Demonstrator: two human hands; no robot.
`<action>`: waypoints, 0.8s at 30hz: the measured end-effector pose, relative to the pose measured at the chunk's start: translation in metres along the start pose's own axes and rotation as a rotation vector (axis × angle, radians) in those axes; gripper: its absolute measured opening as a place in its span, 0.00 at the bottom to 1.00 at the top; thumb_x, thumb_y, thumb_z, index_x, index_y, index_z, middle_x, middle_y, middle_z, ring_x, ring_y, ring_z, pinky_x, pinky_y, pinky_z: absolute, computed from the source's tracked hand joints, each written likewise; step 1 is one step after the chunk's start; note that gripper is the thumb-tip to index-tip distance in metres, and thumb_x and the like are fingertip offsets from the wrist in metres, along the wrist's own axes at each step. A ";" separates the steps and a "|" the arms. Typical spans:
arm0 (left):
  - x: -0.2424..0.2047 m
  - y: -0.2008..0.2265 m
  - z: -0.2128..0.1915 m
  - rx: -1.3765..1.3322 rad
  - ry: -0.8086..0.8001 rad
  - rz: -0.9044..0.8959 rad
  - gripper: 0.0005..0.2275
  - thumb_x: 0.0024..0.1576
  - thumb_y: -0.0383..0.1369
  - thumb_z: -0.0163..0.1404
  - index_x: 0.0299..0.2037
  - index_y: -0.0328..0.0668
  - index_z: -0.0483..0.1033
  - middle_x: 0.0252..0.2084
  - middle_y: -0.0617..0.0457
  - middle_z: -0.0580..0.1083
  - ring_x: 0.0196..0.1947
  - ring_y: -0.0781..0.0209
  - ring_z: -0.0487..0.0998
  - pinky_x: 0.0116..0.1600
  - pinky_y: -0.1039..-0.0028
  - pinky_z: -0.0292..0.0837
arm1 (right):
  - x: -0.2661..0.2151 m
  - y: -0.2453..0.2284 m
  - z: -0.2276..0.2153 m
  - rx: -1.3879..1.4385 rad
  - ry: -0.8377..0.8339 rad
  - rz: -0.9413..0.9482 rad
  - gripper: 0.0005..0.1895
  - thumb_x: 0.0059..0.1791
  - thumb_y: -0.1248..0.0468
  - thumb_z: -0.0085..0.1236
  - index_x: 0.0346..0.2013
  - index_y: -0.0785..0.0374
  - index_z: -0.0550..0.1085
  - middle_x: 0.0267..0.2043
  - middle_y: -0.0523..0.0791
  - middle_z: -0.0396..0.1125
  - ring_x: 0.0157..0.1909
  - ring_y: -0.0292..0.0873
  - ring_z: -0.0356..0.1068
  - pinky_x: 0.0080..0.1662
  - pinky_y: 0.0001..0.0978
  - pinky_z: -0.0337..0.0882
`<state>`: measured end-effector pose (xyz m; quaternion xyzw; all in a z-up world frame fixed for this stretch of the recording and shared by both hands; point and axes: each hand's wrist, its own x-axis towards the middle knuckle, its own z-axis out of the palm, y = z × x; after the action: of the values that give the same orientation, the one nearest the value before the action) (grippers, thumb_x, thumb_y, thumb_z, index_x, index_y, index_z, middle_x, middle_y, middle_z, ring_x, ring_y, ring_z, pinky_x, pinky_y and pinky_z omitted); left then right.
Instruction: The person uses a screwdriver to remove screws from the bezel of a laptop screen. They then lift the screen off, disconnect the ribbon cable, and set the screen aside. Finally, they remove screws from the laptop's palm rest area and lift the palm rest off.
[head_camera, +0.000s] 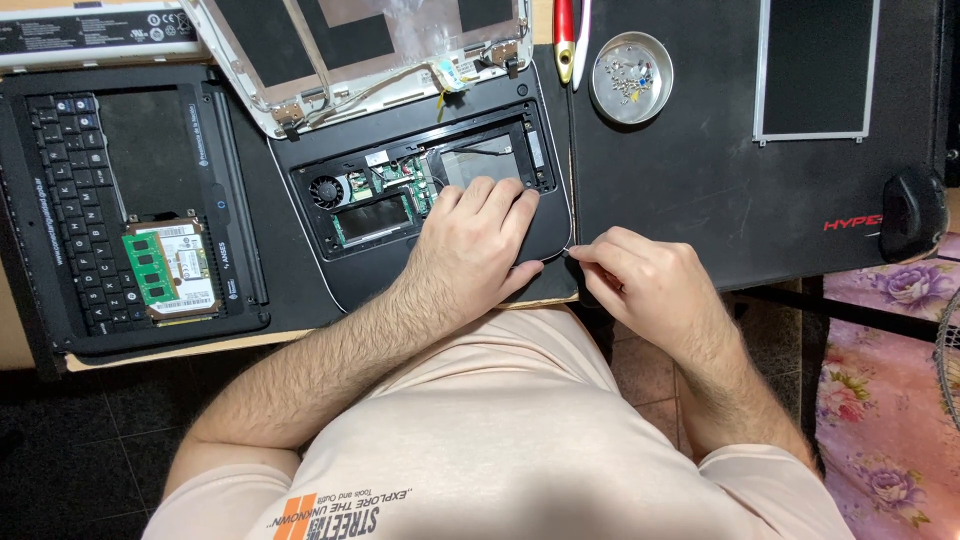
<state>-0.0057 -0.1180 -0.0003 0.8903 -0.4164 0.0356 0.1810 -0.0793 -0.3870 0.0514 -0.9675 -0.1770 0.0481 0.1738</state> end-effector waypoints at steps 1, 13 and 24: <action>0.000 0.000 0.000 -0.001 0.000 -0.001 0.38 0.60 0.51 0.75 0.73 0.34 0.76 0.64 0.43 0.73 0.64 0.46 0.78 0.63 0.55 0.74 | 0.001 -0.002 -0.002 0.000 -0.001 0.000 0.05 0.61 0.66 0.70 0.50 0.52 0.86 0.40 0.37 0.82 0.35 0.40 0.84 0.39 0.32 0.85; 0.001 -0.001 0.002 -0.005 0.010 0.009 0.37 0.59 0.50 0.74 0.72 0.33 0.76 0.63 0.43 0.73 0.63 0.46 0.78 0.62 0.54 0.74 | 0.049 -0.031 -0.030 -0.424 -0.335 -0.089 0.05 0.59 0.66 0.66 0.42 0.51 0.83 0.33 0.34 0.74 0.26 0.39 0.82 0.29 0.35 0.85; 0.001 0.001 0.004 -0.026 -0.011 -0.003 0.36 0.60 0.47 0.74 0.73 0.32 0.76 0.62 0.41 0.75 0.64 0.45 0.78 0.63 0.55 0.74 | 0.074 -0.027 -0.021 -0.402 -0.516 -0.210 0.04 0.53 0.74 0.67 0.39 0.63 0.85 0.35 0.47 0.80 0.32 0.54 0.88 0.30 0.45 0.87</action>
<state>-0.0062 -0.1215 -0.0035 0.8886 -0.4167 0.0249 0.1903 -0.0157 -0.3437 0.0781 -0.9148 -0.3200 0.2373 -0.0669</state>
